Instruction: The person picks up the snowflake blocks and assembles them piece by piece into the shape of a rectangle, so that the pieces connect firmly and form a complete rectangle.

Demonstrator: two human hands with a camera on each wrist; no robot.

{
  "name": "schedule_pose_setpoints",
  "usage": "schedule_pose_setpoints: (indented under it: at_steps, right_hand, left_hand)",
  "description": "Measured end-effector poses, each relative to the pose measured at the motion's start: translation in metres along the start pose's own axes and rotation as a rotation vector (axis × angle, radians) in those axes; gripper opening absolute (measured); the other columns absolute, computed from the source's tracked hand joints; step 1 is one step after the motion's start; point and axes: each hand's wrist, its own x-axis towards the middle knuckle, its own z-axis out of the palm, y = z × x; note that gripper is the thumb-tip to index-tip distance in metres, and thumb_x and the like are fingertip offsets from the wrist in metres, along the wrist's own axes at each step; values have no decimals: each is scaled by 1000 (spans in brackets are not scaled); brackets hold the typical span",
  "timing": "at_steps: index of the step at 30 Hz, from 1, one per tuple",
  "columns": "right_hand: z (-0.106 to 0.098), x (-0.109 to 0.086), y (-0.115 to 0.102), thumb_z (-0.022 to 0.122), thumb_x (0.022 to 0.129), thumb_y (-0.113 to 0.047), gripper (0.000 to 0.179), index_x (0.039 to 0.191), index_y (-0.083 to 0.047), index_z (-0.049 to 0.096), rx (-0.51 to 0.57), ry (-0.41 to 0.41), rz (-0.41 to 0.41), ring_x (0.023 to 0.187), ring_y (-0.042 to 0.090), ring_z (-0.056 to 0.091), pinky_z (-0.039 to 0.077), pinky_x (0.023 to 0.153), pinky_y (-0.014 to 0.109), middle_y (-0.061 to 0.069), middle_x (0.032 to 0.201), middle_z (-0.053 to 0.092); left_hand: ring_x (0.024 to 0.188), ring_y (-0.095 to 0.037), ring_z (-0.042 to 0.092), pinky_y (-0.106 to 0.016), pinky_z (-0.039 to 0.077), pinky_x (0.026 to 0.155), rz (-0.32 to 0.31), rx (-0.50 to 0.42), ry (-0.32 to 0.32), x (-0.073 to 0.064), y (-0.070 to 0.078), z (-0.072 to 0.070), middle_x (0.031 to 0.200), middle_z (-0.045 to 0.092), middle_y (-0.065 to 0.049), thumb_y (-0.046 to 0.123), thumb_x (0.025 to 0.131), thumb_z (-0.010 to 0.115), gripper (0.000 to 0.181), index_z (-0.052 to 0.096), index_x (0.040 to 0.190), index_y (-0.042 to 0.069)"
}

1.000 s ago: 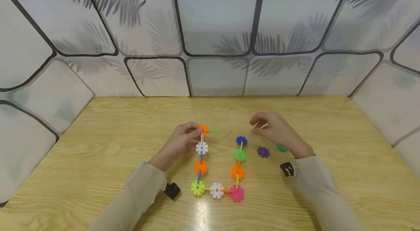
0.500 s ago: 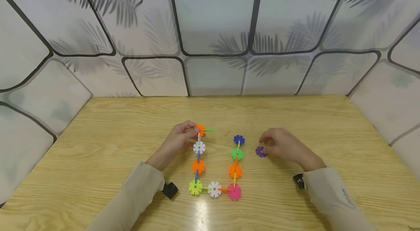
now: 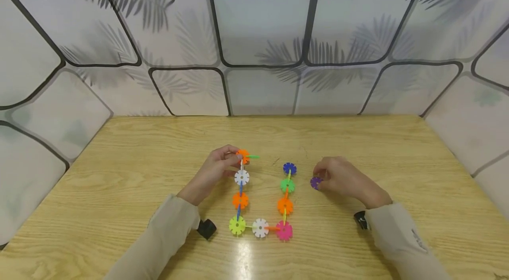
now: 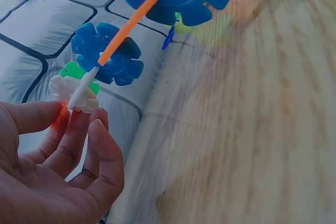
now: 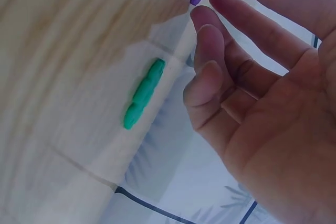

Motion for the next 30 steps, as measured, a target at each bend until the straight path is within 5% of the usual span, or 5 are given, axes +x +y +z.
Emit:
schedule_pose_setpoints:
  at_steps: [15,19,24,30]
  right_hand:
    - [2,1,1,84,73,4,25,87,-7,66,43,-21,11,71,9,53,49,61,27,-5,81,60]
    - [-3,2,4,77,79,10,20,88,-5,66,226,-41,3,73,9,58,54,63,27,-2,84,66]
    - [-10,2,9,66,88,10,16,104,12,66,518,-74,94,69,14,65,58,59,32,10,92,69]
    - [-16,8,8,66,93,2,26,114,17,61,659,-87,234,71,21,69,61,65,36,15,97,69]
  left_hand:
    - [84,-16,63,-32,53,74,6,9,-8,0,-2,1,94,68,-8,10,105,56,10,61,110,2]
    - [84,-17,62,-32,54,75,5,11,-6,1,-1,0,95,68,-8,9,104,56,11,61,110,2]
    - [84,-17,63,-31,53,74,-3,12,-15,1,-1,0,93,68,-4,9,105,55,12,60,113,1]
    - [83,-16,63,-30,52,74,-8,10,-18,0,-1,-2,94,69,-6,8,104,55,17,58,119,1]
